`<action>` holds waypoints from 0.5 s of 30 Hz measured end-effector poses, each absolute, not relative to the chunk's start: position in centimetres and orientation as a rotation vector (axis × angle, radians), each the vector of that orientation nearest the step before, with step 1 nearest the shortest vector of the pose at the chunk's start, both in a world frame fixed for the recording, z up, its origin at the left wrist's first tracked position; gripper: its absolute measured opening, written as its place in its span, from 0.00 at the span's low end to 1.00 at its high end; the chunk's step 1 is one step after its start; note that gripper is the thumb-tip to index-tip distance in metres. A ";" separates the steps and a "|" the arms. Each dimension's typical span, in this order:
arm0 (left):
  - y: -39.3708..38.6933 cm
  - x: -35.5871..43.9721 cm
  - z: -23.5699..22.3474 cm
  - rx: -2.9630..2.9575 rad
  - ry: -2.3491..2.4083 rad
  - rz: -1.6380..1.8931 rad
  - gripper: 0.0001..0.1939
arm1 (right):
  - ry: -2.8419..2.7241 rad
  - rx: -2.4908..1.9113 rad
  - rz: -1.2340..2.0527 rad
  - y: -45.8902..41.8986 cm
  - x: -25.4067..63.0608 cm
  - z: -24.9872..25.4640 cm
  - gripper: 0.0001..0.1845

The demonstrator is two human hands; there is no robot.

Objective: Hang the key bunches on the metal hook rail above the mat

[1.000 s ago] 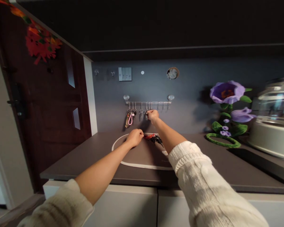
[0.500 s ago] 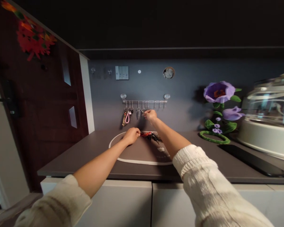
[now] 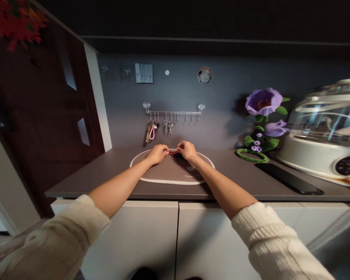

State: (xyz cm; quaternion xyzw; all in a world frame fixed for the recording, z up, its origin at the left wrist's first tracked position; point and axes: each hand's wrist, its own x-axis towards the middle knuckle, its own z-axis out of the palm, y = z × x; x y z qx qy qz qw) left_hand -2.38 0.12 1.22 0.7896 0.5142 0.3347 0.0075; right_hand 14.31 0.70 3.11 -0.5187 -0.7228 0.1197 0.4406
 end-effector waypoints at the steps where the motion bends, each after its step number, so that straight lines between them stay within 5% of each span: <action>1: 0.1 -2.4 1.2 2.475 1.596 1.056 0.10 | -1.812 -1.301 0.261 0.4 14.6 2.8 0.03; 15: -0.1 -2.1 1.2 2.508 1.493 1.081 0.09 | -2.096 -1.572 -0.123 -0.2 14.6 1.6 0.14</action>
